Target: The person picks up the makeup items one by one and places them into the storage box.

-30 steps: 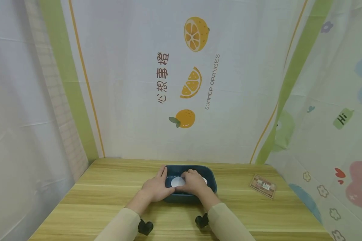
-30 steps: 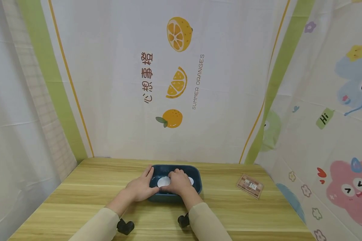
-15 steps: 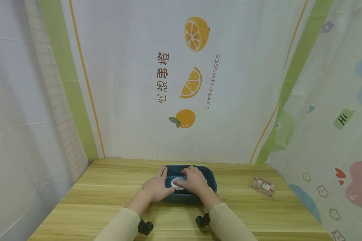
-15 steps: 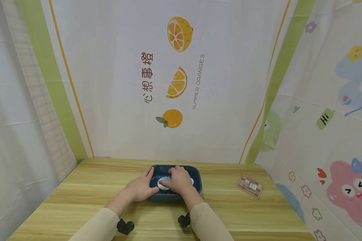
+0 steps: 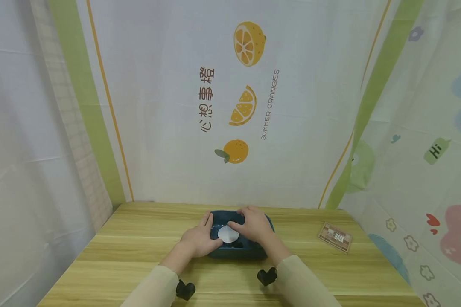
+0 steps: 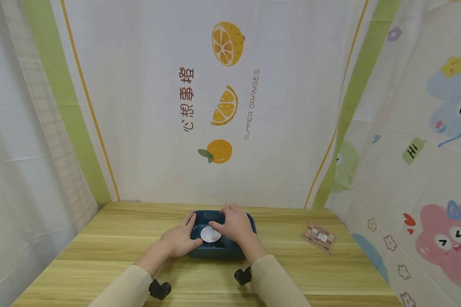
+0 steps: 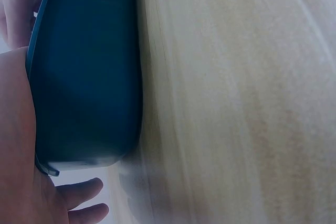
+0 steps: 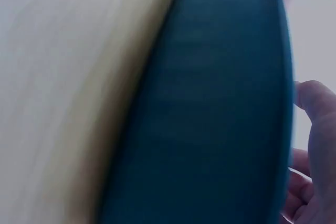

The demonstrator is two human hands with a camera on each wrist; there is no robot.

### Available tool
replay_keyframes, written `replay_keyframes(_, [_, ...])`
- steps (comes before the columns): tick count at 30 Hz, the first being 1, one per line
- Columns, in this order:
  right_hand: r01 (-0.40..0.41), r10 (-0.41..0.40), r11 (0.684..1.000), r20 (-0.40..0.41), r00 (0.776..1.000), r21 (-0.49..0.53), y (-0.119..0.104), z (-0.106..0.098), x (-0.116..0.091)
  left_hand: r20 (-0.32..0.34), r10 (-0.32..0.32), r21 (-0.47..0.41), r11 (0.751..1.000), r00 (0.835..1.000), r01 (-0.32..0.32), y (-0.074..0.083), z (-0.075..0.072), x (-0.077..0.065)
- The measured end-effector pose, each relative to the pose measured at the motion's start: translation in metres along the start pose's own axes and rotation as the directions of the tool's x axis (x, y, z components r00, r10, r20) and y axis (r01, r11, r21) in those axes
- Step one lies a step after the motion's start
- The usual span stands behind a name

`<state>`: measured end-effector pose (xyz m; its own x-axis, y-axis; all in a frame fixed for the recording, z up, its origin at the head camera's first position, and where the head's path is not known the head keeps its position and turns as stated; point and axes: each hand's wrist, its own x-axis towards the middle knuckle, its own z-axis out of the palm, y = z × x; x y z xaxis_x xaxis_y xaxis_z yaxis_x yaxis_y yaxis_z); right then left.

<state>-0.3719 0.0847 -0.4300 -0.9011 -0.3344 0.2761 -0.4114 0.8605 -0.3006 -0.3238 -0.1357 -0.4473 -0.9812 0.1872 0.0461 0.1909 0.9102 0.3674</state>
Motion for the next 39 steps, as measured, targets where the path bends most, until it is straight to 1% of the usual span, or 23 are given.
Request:
replay_keyframes(3, [-0.006, 0.006, 1.000, -0.010, 1.000, -0.002, 0.006, -0.007, -0.001, 0.006, -0.006, -0.009, 1.000, 1.000, 0.006, -0.001, 0.001, 0.000])
replay_keyframes(11, [-0.015, 0.016, 0.998, -0.036, 0.999, 0.055, 0.024, -0.026, -0.003, 0.010, -0.017, -0.016, 1.000, 1.000, 0.017, -0.002, 0.001, 0.000])
replay_keyframes(17, [-0.030, 0.031, 0.999, -0.043, 0.999, 0.024, 0.041, -0.040, -0.009, 0.008, -0.016, -0.027, 0.999, 1.000, 0.016, 0.000, 0.002, 0.001])
replay_keyframes(20, [-0.038, 0.038, 0.999, -0.051, 0.998, 0.001, 0.051, -0.043, -0.011, 0.008, -0.015, -0.033, 0.999, 1.000, 0.015, 0.000, 0.004, 0.002])
replay_keyframes(23, [-0.048, 0.048, 0.999, -0.059, 0.997, -0.002, 0.061, -0.045, -0.012, 0.007, -0.010, -0.031, 0.999, 1.000, 0.010, -0.001, 0.005, 0.002])
replay_keyframes(31, [-0.078, 0.085, 0.992, -0.070, 0.994, 0.096, 0.087, -0.054, -0.021, 0.012, -0.015, -0.033, 0.999, 1.000, 0.016, 0.000, 0.004, 0.001])
replay_keyframes(39, [-0.111, 0.116, 0.992, -0.078, 0.990, 0.059, 0.119, -0.067, -0.033, 0.006, -0.012, -0.036, 0.999, 1.000, 0.013, 0.001, 0.004, 0.001])
